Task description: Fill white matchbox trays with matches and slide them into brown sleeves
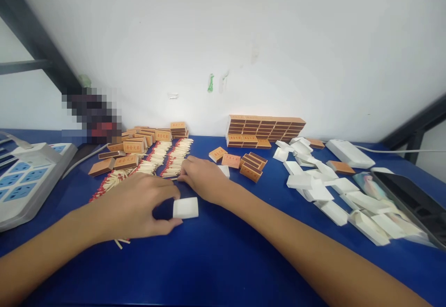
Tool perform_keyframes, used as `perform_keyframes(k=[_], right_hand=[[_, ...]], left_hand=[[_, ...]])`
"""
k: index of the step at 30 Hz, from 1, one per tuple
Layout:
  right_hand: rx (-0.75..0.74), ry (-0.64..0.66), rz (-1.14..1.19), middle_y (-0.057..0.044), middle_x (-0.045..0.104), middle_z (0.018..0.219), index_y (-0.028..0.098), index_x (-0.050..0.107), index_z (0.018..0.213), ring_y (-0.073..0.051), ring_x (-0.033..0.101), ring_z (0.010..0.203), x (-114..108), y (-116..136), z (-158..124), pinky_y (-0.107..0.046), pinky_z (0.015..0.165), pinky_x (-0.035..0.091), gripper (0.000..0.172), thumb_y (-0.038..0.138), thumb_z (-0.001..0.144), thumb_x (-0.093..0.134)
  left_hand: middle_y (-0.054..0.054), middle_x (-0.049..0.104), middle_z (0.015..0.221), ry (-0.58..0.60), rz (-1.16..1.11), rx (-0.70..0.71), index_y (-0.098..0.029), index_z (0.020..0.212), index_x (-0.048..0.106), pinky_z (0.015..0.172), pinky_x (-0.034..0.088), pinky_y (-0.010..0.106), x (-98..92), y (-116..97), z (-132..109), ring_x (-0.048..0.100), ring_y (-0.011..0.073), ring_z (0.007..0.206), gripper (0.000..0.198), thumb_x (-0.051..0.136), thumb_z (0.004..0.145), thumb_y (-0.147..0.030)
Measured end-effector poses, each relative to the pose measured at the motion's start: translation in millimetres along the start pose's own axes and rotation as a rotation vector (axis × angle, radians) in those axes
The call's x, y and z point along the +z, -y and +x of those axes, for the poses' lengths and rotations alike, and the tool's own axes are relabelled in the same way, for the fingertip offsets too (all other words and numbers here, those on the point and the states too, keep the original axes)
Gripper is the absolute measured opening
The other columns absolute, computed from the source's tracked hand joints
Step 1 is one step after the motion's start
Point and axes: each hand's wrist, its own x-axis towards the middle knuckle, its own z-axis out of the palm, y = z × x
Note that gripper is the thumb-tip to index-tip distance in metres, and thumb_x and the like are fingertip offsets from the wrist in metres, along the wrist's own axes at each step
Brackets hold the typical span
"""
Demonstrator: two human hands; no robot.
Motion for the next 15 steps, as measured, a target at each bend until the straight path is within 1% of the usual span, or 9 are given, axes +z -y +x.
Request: perform_keyframes(k=[2, 3, 5, 7, 9, 11, 13, 15], right_hand=[[0.032, -0.021, -0.007, -0.003, 0.064, 0.098, 0.017, 0.065, 0.095, -0.016, 0.057, 0.086, -11, -2, -8, -0.028, 0.072, 0.036, 0.012, 0.024, 0.105, 0.065], [0.044, -0.043, -0.003, -0.003, 0.064, 0.098, 0.018, 0.066, 0.096, -0.016, 0.057, 0.085, -16, -4, -13, -0.028, 0.073, 0.036, 0.012, 0.025, 0.105, 0.066], [0.040, -0.100, 0.016, -0.002, 0.064, 0.095, 0.019, 0.066, 0.095, -0.016, 0.057, 0.085, -26, -6, -23, -0.028, 0.074, 0.038, 0.013, 0.028, 0.104, 0.067], [0.014, -0.125, 0.051, -0.001, 0.064, 0.092, 0.020, 0.067, 0.094, -0.016, 0.057, 0.085, -32, -4, -32, -0.028, 0.075, 0.039, 0.014, 0.030, 0.104, 0.067], [-0.002, -0.093, 0.091, -0.001, 0.064, 0.091, 0.020, 0.067, 0.093, -0.015, 0.057, 0.083, -33, 0, -37, -0.028, 0.073, 0.039, 0.015, 0.030, 0.104, 0.066], [0.005, -0.032, 0.102, -0.001, 0.065, 0.092, 0.019, 0.067, 0.092, -0.014, 0.057, 0.080, -29, 6, -38, -0.028, 0.069, 0.037, 0.015, 0.029, 0.104, 0.066], [0.008, 0.023, 0.080, -0.001, 0.065, 0.094, 0.018, 0.066, 0.092, -0.014, 0.055, 0.078, -24, 12, -36, -0.028, 0.068, 0.036, 0.014, 0.026, 0.103, 0.067], [0.001, 0.052, 0.051, -0.002, 0.064, 0.094, 0.018, 0.066, 0.092, -0.014, 0.054, 0.078, -18, 16, -33, -0.028, 0.068, 0.035, 0.012, 0.024, 0.103, 0.067]], left_hand=[[0.000, 0.072, 0.077, 0.002, -0.007, -0.053, -0.022, 0.081, 0.071, 0.058, 0.027, 0.032, -9.2, 8, -1, 0.060, 0.0180, 0.062, 0.029, 0.073, 0.087, -0.050], [-0.001, 0.070, 0.074, -0.003, -0.022, -0.086, -0.023, 0.086, 0.074, 0.058, 0.027, 0.032, -11.8, 13, -1, 0.058, 0.0172, 0.060, 0.028, 0.074, 0.087, -0.051], [-0.001, 0.067, 0.069, -0.016, -0.025, -0.139, -0.024, 0.092, 0.077, 0.058, 0.027, 0.031, -12.3, 21, -2, 0.056, 0.0169, 0.058, 0.029, 0.076, 0.085, -0.052], [-0.001, 0.066, 0.068, -0.033, -0.033, -0.168, -0.024, 0.096, 0.079, 0.058, 0.027, 0.030, -7.9, 28, -1, 0.056, 0.0172, 0.059, 0.032, 0.076, 0.085, -0.054], [-0.001, 0.065, 0.067, -0.061, -0.060, -0.162, -0.025, 0.095, 0.079, 0.059, 0.028, 0.029, -1.2, 34, -1, 0.056, 0.0168, 0.060, 0.032, 0.076, 0.085, -0.055], [-0.002, 0.064, 0.066, -0.088, -0.091, -0.141, -0.025, 0.094, 0.080, 0.059, 0.029, 0.028, 5.1, 39, -2, 0.055, 0.0158, 0.059, 0.031, 0.076, 0.086, -0.054], [-0.002, 0.062, 0.063, -0.110, -0.116, -0.138, -0.024, 0.093, 0.080, 0.058, 0.029, 0.028, 9.7, 44, -3, 0.054, 0.0148, 0.057, 0.031, 0.077, 0.085, -0.054], [-0.003, 0.060, 0.060, -0.123, -0.138, -0.139, -0.023, 0.093, 0.080, 0.056, 0.029, 0.027, 12.3, 48, -5, 0.052, 0.0139, 0.054, 0.033, 0.078, 0.084, -0.054]])
